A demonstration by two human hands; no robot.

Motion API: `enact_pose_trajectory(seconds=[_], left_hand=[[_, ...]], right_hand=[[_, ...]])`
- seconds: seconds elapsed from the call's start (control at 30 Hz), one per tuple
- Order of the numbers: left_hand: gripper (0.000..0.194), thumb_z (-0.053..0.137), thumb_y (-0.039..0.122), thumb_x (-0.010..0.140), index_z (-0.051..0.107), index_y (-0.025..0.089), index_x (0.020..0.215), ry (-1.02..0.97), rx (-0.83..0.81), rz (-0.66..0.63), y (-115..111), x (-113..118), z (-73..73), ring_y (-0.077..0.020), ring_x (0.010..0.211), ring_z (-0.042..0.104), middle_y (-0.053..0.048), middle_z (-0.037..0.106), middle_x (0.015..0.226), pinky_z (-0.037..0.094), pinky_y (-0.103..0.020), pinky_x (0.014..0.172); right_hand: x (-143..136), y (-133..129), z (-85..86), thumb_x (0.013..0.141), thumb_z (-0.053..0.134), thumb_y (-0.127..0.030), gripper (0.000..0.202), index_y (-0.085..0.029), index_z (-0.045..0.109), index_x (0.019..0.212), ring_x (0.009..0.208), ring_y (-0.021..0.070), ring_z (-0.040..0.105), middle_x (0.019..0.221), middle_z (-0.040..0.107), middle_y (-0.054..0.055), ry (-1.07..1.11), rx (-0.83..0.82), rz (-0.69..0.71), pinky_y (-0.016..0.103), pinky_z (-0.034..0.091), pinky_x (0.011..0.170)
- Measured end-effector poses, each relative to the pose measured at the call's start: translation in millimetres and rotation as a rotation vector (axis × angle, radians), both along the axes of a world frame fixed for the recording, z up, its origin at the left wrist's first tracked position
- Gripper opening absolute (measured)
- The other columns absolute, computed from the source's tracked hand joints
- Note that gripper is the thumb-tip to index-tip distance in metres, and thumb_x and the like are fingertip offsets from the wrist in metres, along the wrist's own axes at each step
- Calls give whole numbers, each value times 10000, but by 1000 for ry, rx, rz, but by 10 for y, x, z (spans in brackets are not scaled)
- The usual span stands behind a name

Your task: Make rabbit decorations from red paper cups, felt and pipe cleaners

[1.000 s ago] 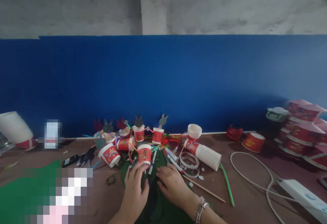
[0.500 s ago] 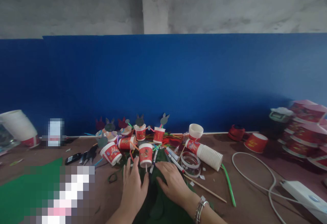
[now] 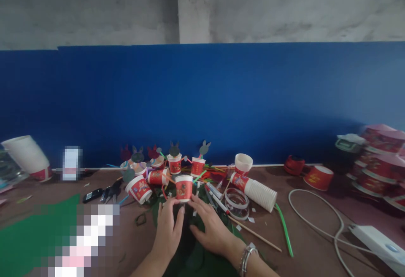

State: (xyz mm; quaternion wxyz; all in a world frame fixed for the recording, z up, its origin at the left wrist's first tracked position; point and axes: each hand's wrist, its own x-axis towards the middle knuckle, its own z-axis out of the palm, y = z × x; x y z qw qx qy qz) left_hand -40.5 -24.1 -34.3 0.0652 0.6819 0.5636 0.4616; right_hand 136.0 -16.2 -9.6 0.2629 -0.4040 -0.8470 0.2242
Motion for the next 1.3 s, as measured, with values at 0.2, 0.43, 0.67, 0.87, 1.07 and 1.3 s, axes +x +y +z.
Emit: enact_pose_trajectory(seconds=[0.2, 0.43, 0.67, 0.87, 1.07, 1.3], left_hand=[[177, 469, 335, 875, 499, 194, 977, -282, -6, -53, -8, 19, 66, -210, 924, 586, -76, 581, 974, 493, -364, 810], [225, 472, 387, 867, 533, 180, 803, -509, 4, -70, -16, -17, 173, -195, 914, 589, -73, 587, 959, 500, -289, 751], [304, 650, 353, 729, 509, 173, 929, -662, 12, -50, 36, 9, 87, -209, 874, 619, -72, 603, 952, 515, -335, 764], [408, 662, 306, 722, 495, 173, 1069, -456, 57, -192, -74, 87, -93, -255, 1008, 574, -107, 577, 1062, 481, -393, 865], [437, 558, 189, 778, 455, 171, 1202, -322, -72, -378, -185, 159, 51, -266, 1143, 512, -144, 542, 1184, 403, -449, 991], [496, 634, 232, 716, 509, 139, 1186, -648, -382, -465, -87, 346, 285, -257, 1054, 589, -123, 637, 1120, 444, -409, 949]], right_hand=[[-9, -67, 87, 719, 505, -135, 585, -165, 424, 1297, 1347, 223, 277, 1467, 281, 143, 120, 41, 84, 414, 286, 1085], [-44, -148, 127, 692, 481, -98, 622, -158, 399, 1306, 1350, 235, 255, 1459, 281, 136, 85, 186, 172, 404, 283, 1085], [-43, -166, 128, 715, 499, -115, 539, -189, 430, 1244, 1253, 226, 392, 1333, 416, 125, 216, 138, 118, 379, 333, 1053], [-114, -122, -81, 736, 626, -353, 424, -192, 524, 1114, 1064, 246, 545, 1067, 617, 90, 561, -53, -105, 384, 415, 973], [-142, -41, -50, 706, 679, -415, 311, -143, 630, 849, 843, 255, 633, 861, 693, 88, 778, -349, -165, 404, 503, 814], [-59, 38, -36, 650, 730, -410, 495, -170, 611, 1067, 1004, 289, 588, 1019, 675, 102, 758, -268, -63, 465, 414, 950]])
